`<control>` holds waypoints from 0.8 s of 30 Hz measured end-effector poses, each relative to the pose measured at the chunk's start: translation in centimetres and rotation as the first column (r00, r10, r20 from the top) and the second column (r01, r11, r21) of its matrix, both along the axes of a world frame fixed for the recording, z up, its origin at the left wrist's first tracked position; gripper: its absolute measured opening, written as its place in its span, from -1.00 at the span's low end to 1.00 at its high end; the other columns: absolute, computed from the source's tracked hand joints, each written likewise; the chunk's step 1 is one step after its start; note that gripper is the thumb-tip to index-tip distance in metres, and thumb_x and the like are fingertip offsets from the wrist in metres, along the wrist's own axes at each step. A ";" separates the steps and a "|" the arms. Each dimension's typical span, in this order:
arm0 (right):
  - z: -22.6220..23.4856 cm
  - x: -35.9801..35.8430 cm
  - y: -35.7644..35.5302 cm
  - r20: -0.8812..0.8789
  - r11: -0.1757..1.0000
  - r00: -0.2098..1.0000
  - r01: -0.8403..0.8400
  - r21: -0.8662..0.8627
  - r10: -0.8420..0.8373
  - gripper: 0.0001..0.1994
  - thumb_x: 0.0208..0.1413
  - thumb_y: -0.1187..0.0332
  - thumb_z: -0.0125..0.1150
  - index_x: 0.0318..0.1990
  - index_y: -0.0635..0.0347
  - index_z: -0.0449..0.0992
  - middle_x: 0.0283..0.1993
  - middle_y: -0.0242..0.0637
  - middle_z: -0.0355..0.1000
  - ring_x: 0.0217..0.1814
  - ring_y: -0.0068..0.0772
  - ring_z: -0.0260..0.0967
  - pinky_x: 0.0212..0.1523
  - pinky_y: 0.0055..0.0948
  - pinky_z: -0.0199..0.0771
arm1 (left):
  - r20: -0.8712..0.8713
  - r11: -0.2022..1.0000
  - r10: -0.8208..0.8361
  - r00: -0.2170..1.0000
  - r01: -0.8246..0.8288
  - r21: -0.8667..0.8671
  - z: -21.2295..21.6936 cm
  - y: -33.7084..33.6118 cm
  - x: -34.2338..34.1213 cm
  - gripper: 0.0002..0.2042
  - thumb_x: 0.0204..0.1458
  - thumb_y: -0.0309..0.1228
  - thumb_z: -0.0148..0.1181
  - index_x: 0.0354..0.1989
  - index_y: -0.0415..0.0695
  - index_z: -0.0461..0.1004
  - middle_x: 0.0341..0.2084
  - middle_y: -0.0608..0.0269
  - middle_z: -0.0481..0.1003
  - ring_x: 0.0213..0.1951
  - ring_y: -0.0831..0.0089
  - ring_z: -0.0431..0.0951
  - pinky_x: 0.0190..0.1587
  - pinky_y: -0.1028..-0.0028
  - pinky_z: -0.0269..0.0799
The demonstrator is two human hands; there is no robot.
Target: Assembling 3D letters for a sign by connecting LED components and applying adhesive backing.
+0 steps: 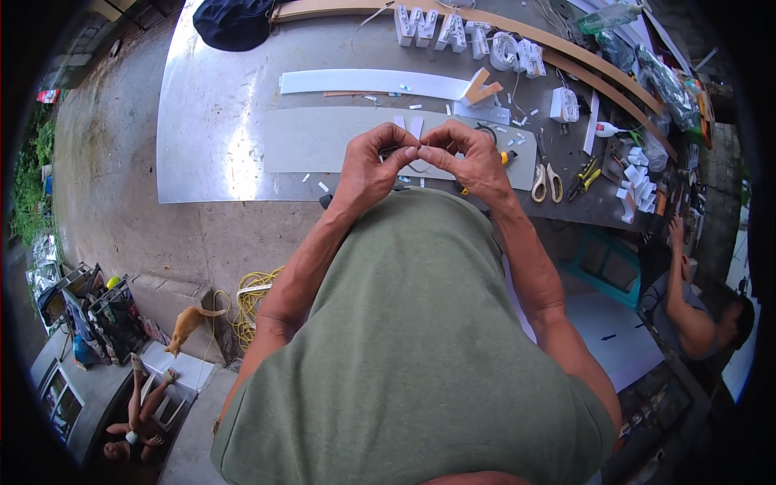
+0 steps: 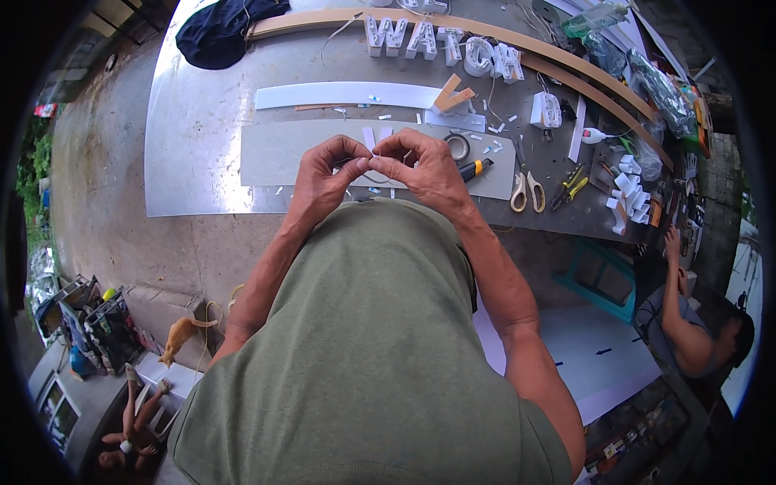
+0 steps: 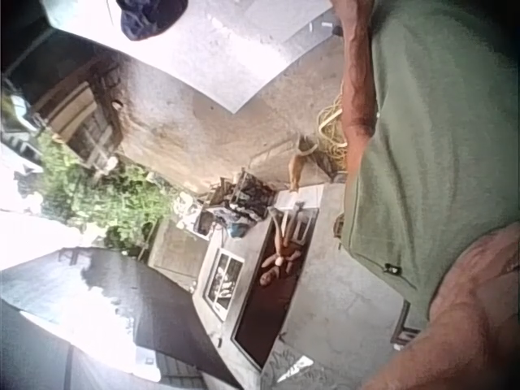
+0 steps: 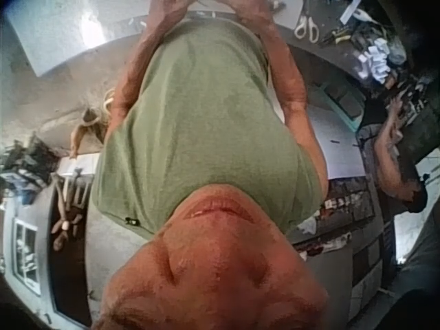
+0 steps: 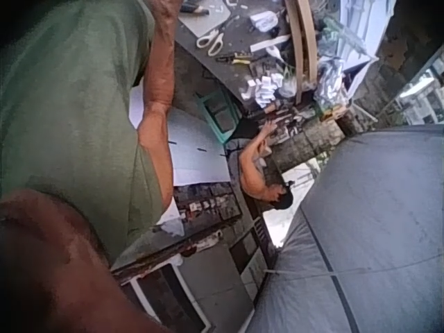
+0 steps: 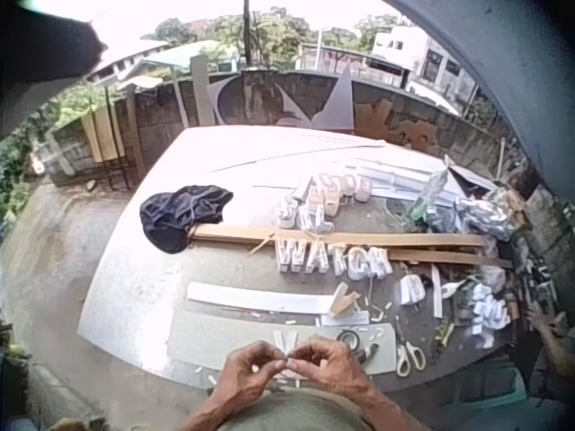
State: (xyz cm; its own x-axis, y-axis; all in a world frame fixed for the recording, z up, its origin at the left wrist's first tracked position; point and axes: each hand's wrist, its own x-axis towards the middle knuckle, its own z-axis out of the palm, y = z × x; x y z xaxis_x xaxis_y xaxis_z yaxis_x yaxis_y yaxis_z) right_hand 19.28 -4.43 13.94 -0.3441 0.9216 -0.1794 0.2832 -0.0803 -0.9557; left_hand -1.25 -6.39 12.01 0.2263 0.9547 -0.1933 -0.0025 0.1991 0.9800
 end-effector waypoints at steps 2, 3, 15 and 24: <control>-0.2 0.1 0.1 -0.024 0.996 0.999 -0.037 -0.076 0.035 -0.74 0.10 0.35 0.44 -0.09 0.24 0.63 -0.32 -0.41 0.56 -0.34 -0.67 0.39 -0.31 -0.59 0.40 | -0.036 1.000 -0.010 0.999 0.010 0.000 0.1 0.0 0.0 -0.90 0.16 -0.50 0.31 -0.25 -0.27 0.57 -0.36 0.29 0.61 -0.26 0.58 0.56 -0.12 0.51 0.50; -0.5 0.2 0.1 -0.043 0.999 0.999 -0.031 -0.024 0.030 -0.79 0.14 0.34 0.41 -0.14 0.25 0.64 -0.33 -0.43 0.56 -0.34 -0.68 0.39 -0.30 -0.60 0.40 | -0.036 1.000 -0.009 0.999 0.009 -0.003 0.2 -0.1 0.0 -0.90 0.16 -0.50 0.31 -0.25 -0.27 0.57 -0.36 0.29 0.61 -0.26 0.58 0.56 -0.12 0.51 0.50; -0.1 1.4 0.1 -0.061 0.967 0.998 -0.010 0.254 0.027 -0.81 0.13 0.55 0.35 -0.11 0.14 0.62 -0.11 -0.39 0.56 -0.12 -0.52 0.47 -0.10 -0.49 0.48 | 0.204 0.967 -0.045 0.978 0.094 -0.237 0.1 0.4 -1.3 -0.82 0.12 -0.42 0.37 -0.20 -0.27 0.59 -0.35 0.23 0.61 -0.26 0.55 0.56 -0.13 0.52 0.49; -0.7 1.1 0.2 0.201 0.723 0.967 -0.250 0.644 0.156 -0.83 0.01 0.47 0.41 -0.21 0.13 0.63 -0.22 -0.33 0.54 -0.19 -0.27 0.47 -0.20 -0.31 0.51 | 0.156 0.935 -0.102 0.983 0.148 -0.323 1.0 0.3 -1.2 -0.81 0.08 -0.38 0.40 -0.26 -0.26 0.63 -0.38 0.24 0.62 -0.27 0.52 0.56 -0.09 0.47 0.45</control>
